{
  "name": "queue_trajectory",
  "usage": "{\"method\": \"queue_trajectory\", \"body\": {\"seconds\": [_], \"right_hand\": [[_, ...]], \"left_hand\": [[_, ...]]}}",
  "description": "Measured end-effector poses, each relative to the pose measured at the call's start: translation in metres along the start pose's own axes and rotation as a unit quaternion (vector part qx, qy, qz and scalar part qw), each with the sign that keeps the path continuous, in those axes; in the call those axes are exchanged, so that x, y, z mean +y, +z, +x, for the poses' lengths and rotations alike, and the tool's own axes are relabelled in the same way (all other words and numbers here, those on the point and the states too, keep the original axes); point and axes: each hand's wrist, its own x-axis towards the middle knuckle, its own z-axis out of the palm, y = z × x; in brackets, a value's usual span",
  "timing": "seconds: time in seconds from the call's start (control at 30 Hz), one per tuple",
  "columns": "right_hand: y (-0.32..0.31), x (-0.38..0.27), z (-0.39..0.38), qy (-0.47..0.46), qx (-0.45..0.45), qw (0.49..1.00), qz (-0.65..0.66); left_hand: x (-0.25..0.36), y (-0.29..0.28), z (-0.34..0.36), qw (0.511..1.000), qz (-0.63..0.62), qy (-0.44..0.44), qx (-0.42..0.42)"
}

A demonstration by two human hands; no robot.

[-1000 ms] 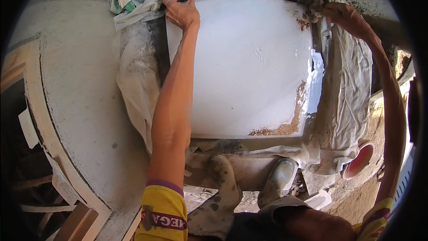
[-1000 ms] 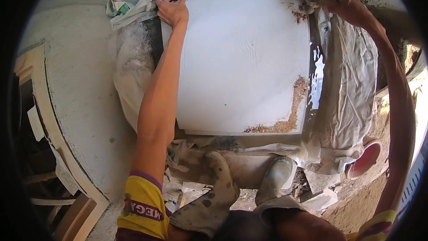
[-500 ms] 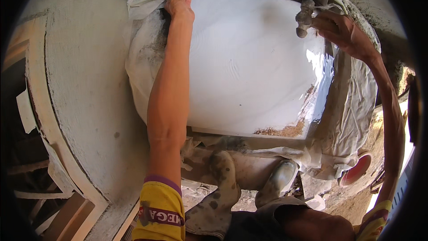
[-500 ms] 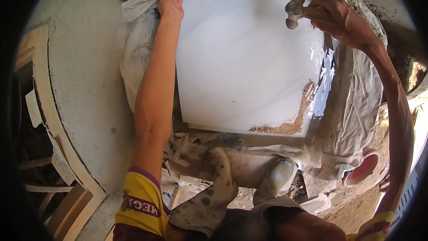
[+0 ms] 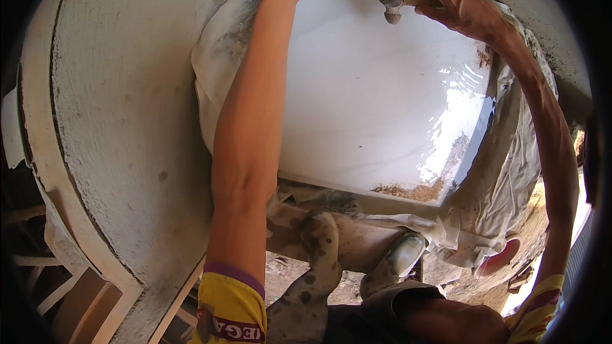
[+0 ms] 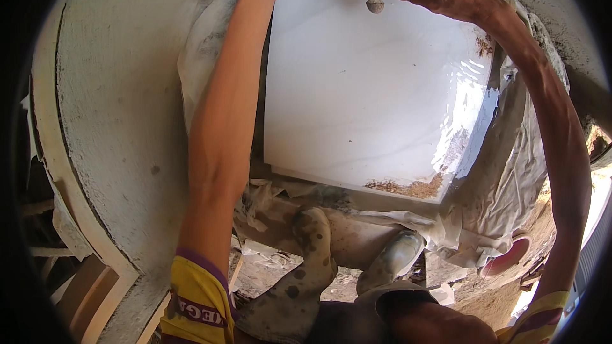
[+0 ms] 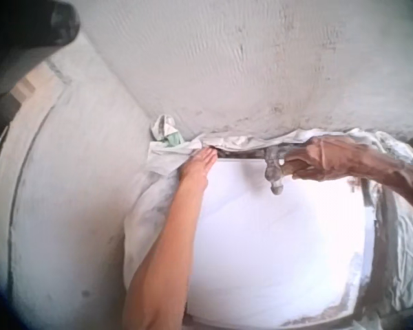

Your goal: The person uses a hammer to tap a tile into place, then moves to a mixing area to mix mortar with a hoe in a large pile and fill buckets.

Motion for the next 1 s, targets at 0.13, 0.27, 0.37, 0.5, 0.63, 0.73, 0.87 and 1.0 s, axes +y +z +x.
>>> {"method": "queue_trajectory", "body": {"seconds": [0.13, 0.27, 0.37, 0.5, 0.63, 0.73, 0.87, 1.0], "right_hand": [[0.004, 0.016, 0.021, -0.007, 0.011, 1.0, -0.023], [-0.001, 0.013, 0.024, 0.05, -0.022, 0.998, 0.024], [-0.043, -0.018, 0.035, 0.067, -0.078, 0.988, 0.116], [-0.051, -0.011, 0.039, 0.066, -0.062, 0.994, 0.068], [-0.059, -0.013, 0.039, 0.085, -0.088, 0.99, 0.065], [-0.04, 0.009, 0.03, 0.067, -0.098, 0.993, -0.001], [-0.019, 0.01, 0.037, 0.065, -0.082, 0.994, 0.024], [-0.032, 0.023, 0.034, 0.011, -0.068, 0.997, -0.022]], "left_hand": [[0.019, 0.024, 0.01, 0.994, 0.081, 0.01, 0.073], [-0.002, 0.046, -0.004, 0.978, 0.044, -0.015, 0.204], [0.0, 0.033, 0.004, 0.969, 0.04, -0.037, 0.24], [0.021, -0.014, 0.034, 0.975, 0.126, -0.006, 0.183], [0.017, -0.01, 0.021, 0.991, -0.112, 0.007, 0.068], [-0.019, 0.045, 0.0, 0.972, 0.053, 0.039, 0.226], [-0.003, 0.052, -0.011, 0.953, 0.19, 0.049, 0.232], [0.006, 0.031, 0.027, 0.974, 0.077, 0.033, 0.213]]}}
